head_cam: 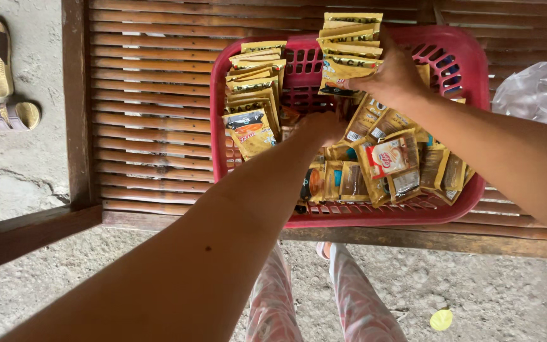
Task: The person uses scissors to cut open yellow instant noodle packets and places them into a red basket. They then arrange the packets neatly within the basket.
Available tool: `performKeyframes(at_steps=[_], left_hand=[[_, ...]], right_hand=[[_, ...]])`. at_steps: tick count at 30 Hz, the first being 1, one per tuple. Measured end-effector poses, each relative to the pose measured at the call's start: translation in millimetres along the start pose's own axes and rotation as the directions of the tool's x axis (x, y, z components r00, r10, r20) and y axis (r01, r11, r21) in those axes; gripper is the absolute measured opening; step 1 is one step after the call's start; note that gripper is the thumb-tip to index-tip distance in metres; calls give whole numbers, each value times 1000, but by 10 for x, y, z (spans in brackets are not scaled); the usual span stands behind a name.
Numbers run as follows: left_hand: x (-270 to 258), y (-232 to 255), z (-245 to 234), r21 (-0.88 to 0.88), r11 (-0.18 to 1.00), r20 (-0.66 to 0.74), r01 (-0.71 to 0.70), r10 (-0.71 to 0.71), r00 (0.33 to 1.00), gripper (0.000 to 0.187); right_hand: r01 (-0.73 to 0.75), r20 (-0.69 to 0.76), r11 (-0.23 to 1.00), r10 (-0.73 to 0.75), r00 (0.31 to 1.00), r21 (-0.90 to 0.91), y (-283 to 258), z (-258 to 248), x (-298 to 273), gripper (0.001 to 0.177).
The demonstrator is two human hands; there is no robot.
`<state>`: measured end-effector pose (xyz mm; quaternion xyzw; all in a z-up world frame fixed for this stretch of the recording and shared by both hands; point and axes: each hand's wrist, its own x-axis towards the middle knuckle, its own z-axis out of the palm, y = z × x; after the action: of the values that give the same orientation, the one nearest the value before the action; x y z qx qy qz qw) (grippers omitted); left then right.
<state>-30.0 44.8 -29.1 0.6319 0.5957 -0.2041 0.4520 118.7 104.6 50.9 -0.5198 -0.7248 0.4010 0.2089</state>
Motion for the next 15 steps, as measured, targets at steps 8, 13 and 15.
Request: performKeyframes(at_steps=[8, 13, 15], left_hand=[[-379, -72, -123, 92, 991, -25, 99, -97, 995, 83], [-198, -121, 36, -87, 980, -87, 179, -187, 979, 94], [-130, -121, 121, -48, 988, -115, 146, -151, 982, 86]], right_hand=[[-54, 83, 978, 38, 996, 202, 37, 502, 98, 86], [-96, 32, 987, 93, 995, 128, 126, 935, 161, 85], [-214, 8, 974, 214, 977, 74, 176, 1020, 157, 88]])
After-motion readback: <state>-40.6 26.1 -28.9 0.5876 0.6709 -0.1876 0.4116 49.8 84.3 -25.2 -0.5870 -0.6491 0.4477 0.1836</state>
